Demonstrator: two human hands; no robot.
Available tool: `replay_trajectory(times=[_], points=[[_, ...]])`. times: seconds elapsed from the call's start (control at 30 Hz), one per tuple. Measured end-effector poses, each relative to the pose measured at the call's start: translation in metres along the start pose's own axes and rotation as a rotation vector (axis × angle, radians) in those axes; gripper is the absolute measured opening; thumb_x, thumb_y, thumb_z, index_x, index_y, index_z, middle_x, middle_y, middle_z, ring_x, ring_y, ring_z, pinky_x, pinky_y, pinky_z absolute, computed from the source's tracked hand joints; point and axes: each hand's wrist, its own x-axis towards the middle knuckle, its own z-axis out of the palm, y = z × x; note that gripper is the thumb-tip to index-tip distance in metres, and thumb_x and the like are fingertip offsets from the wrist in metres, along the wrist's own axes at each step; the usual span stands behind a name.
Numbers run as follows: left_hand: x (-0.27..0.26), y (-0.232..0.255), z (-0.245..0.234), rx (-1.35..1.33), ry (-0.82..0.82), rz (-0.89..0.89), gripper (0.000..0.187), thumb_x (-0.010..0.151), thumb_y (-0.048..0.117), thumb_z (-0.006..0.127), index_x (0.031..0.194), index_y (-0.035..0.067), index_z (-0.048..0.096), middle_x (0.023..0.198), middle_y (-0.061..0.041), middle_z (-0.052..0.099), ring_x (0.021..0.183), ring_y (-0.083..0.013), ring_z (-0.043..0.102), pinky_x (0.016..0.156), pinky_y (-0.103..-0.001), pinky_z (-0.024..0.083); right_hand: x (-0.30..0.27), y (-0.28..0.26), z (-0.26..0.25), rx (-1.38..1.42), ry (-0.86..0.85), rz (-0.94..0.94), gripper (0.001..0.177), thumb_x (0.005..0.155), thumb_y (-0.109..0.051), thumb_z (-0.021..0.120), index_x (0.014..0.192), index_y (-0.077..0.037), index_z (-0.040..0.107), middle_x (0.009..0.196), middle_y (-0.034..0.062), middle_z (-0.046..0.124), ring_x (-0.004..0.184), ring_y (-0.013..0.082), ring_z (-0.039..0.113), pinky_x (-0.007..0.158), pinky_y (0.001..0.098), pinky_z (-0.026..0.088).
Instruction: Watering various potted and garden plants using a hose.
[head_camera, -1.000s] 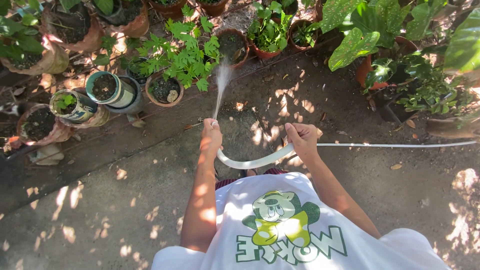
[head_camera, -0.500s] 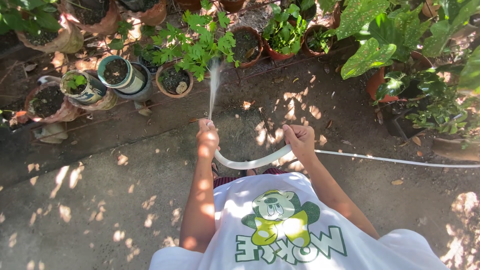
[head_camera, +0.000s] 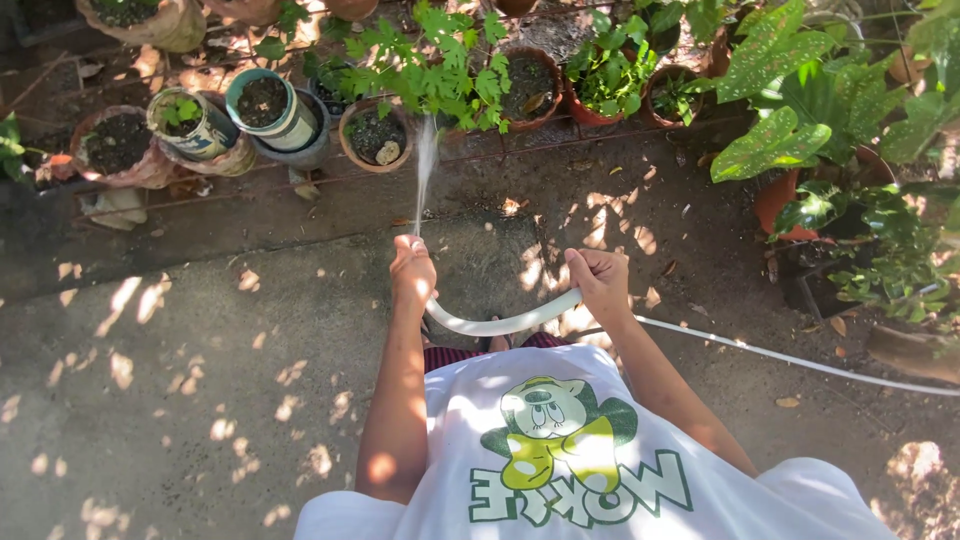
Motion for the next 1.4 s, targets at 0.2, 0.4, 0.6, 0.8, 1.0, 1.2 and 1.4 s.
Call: replay_trajectory(times=[0.2, 0.4, 0.6, 0.8, 1.0, 1.2, 1.4], points=[[0.03, -0.049, -0.009, -0.026, 0.072, -0.001, 0.024, 0.108, 0.03, 0.04, 0.126, 0.015, 0.047, 0.089, -0.022, 0.07, 0.061, -0.0337, 0.068, 0.05, -0.045, 0.054, 0.013, -0.004, 0.026, -0.007, -0.093, -0.028, 0.048, 0.103, -0.016, 0.063, 0.057, -0.004, 0.058, 0.05, -0.0053, 0.049, 0.048, 0.0013, 0.039, 0.045, 0.0255, 0.026], [0.014, -0.035, -0.052, -0.1, 0.04, -0.114, 0.025, 0.103, 0.02, 0.04, 0.128, 0.015, 0.046, 0.096, -0.02, 0.069, 0.057, -0.0355, 0.07, 0.048, -0.046, 0.055, 0.019, -0.012, 0.058, 0.084, -0.148, -0.059, 0.048, 0.104, -0.016, 0.063, 0.058, -0.004, 0.056, 0.054, -0.0062, 0.05, 0.05, 0.0009, 0.04, 0.046, 0.0251, 0.028], [0.018, -0.045, -0.105, -0.139, 0.18, -0.046, 0.02, 0.106, 0.023, 0.043, 0.124, 0.015, 0.047, 0.092, -0.019, 0.068, 0.058, -0.0332, 0.068, 0.044, -0.045, 0.054, 0.02, -0.025, 0.106, 0.053, -0.159, 0.012, 0.049, 0.103, -0.017, 0.063, 0.056, -0.006, 0.057, 0.051, -0.0064, 0.049, 0.048, 0.0015, 0.037, 0.045, 0.0258, 0.025], [0.026, -0.061, -0.168, -0.186, 0.253, 0.006, 0.017, 0.106, 0.022, 0.042, 0.121, 0.014, 0.044, 0.092, -0.016, 0.065, 0.054, -0.034, 0.068, 0.041, -0.045, 0.055, 0.015, -0.033, 0.162, 0.038, -0.198, 0.057, 0.048, 0.102, -0.016, 0.063, 0.057, -0.006, 0.055, 0.053, -0.0075, 0.049, 0.049, 0.0012, 0.039, 0.045, 0.0256, 0.027], [0.033, -0.075, -0.212, -0.177, 0.261, 0.011, 0.019, 0.107, 0.023, 0.043, 0.122, 0.014, 0.047, 0.089, -0.019, 0.068, 0.055, -0.0341, 0.068, 0.043, -0.046, 0.054, 0.01, -0.059, 0.206, -0.051, -0.192, 0.006, 0.049, 0.103, -0.017, 0.062, 0.055, -0.005, 0.053, 0.05, -0.0051, 0.046, 0.047, 0.0023, 0.037, 0.044, 0.0265, 0.025], [0.048, -0.09, -0.249, -0.185, 0.244, 0.027, 0.021, 0.106, 0.025, 0.041, 0.124, 0.014, 0.045, 0.089, -0.017, 0.068, 0.056, -0.032, 0.069, 0.042, -0.044, 0.056, 0.006, -0.056, 0.247, -0.022, -0.195, 0.0, 0.05, 0.103, -0.017, 0.062, 0.056, -0.005, 0.052, 0.052, -0.0054, 0.047, 0.05, 0.0023, 0.037, 0.045, 0.0266, 0.025], [0.054, -0.103, -0.313, -0.204, 0.244, -0.072, 0.022, 0.108, 0.026, 0.04, 0.127, 0.015, 0.043, 0.092, -0.018, 0.066, 0.059, -0.0323, 0.068, 0.044, -0.044, 0.054, -0.003, -0.06, 0.307, -0.004, -0.205, 0.008, 0.049, 0.104, -0.017, 0.061, 0.057, -0.005, 0.053, 0.054, -0.0054, 0.048, 0.052, 0.0029, 0.038, 0.047, 0.0266, 0.026]])
